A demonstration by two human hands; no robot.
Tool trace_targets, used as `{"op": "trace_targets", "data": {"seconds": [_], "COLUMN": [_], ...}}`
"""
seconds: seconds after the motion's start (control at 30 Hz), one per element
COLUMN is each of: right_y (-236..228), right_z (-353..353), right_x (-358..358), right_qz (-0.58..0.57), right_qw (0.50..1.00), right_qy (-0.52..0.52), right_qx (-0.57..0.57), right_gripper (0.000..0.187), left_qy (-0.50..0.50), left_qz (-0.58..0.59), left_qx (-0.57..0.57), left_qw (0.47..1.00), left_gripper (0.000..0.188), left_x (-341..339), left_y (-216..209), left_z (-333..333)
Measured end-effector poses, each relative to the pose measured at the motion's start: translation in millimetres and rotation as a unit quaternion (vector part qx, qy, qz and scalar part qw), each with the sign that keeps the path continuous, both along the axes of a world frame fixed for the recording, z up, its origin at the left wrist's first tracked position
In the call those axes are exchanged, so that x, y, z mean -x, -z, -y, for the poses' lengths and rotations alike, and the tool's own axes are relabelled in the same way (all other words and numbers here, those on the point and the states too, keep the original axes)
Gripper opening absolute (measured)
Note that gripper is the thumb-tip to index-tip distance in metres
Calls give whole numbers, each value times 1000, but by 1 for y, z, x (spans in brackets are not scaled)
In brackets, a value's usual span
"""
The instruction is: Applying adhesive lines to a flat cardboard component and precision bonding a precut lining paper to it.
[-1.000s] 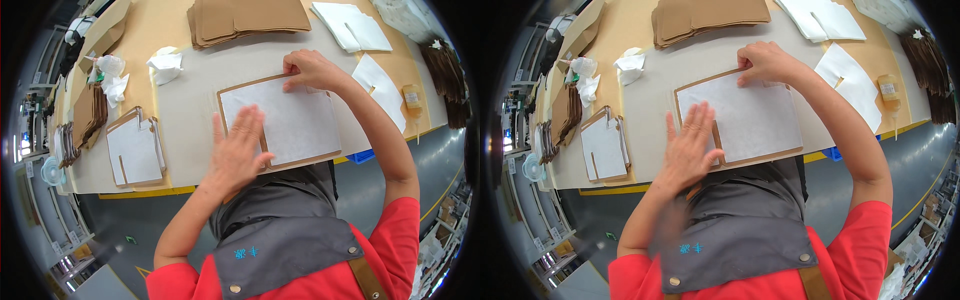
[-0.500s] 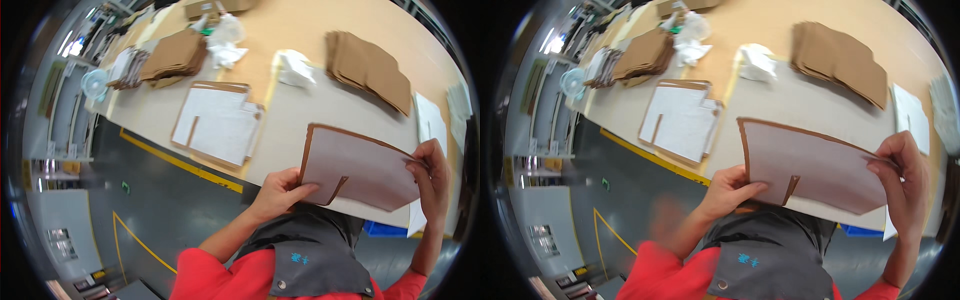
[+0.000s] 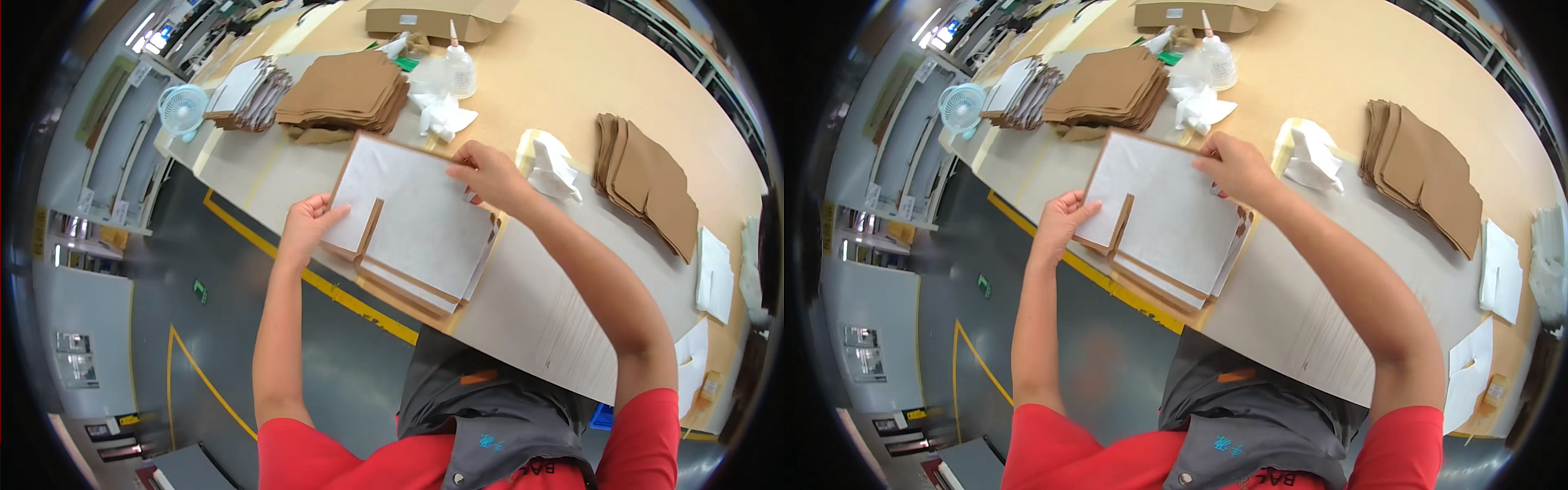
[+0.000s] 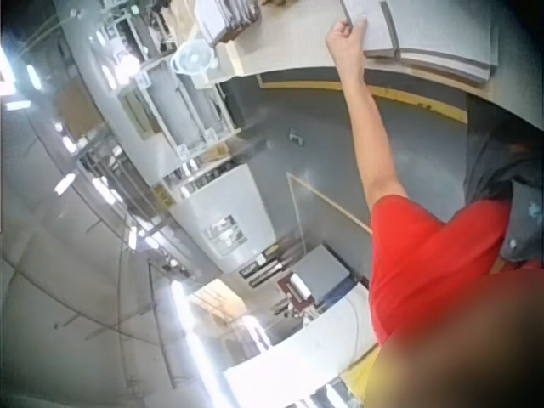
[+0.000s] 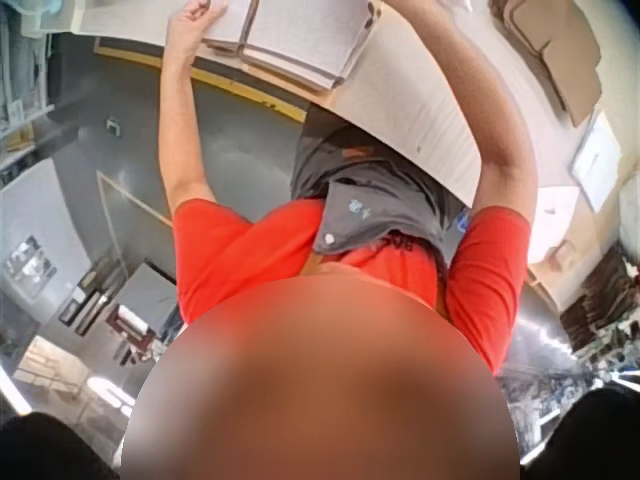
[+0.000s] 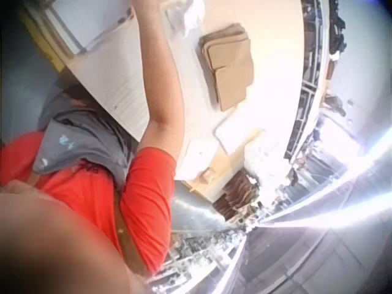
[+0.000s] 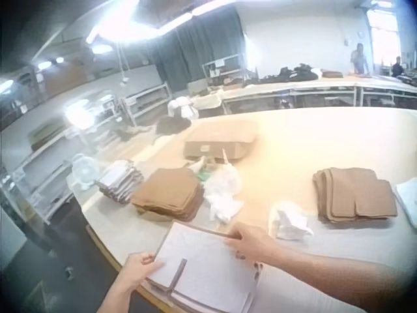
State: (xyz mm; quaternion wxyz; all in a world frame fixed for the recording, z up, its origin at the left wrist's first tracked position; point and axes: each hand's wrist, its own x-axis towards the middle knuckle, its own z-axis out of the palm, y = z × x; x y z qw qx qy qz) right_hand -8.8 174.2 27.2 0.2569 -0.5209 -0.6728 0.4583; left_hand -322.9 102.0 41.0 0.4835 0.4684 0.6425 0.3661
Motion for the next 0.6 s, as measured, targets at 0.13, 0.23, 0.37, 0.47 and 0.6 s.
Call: {"op": "trace_targets", "data": {"seconds": [0.13, 0.23, 0.37, 0.47, 0.6], "right_y": [-4, -8, -2, 8, 17], "right_z": [25, 46, 49, 50, 48], "right_x": [-38, -105, -200, -233, -243], "right_qz": [87, 134, 249, 307, 385], "right_qw": [983, 966, 906, 892, 857], "right_qy": [14, 46, 189, 195, 130], "right_qx": [-163, -217, -285, -267, -316], "right_gripper": [30, 23, 13, 8, 6], "left_qy": [-34, -77, -46, -15, 18], "left_qz": [-386, -360, -206, -231, -275], "left_qx": [-211, -235, -283, -282, -277], "left_qw": [898, 900, 936, 931, 920], "left_gripper": [38, 33, 25, 23, 22], "left_x": [23, 19, 12, -20, -61], "left_y": [46, 22, 36, 26, 5], "left_z": [-2, 11, -2, -8, -2]}}
